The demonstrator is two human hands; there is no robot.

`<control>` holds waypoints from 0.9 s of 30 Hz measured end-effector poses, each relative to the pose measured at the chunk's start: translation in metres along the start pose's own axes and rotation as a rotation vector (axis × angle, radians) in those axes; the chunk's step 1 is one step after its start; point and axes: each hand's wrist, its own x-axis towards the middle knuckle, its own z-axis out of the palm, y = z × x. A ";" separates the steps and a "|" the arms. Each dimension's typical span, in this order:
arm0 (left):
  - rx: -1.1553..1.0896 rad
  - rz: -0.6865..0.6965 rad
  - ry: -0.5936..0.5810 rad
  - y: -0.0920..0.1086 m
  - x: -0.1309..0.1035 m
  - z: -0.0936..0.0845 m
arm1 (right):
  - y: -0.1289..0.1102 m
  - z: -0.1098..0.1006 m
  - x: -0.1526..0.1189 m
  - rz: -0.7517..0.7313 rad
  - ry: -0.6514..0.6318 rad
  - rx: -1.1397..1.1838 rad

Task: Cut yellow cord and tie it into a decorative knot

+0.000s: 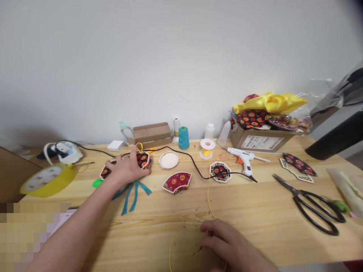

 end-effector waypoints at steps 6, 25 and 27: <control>-0.037 0.023 0.069 0.003 -0.004 0.005 | 0.002 0.003 0.000 -0.056 0.064 -0.054; -0.233 0.685 0.320 0.088 -0.135 -0.044 | -0.024 -0.029 0.040 0.295 0.440 0.985; -0.265 0.719 0.322 0.101 -0.150 -0.036 | -0.024 -0.029 0.037 0.372 0.486 1.012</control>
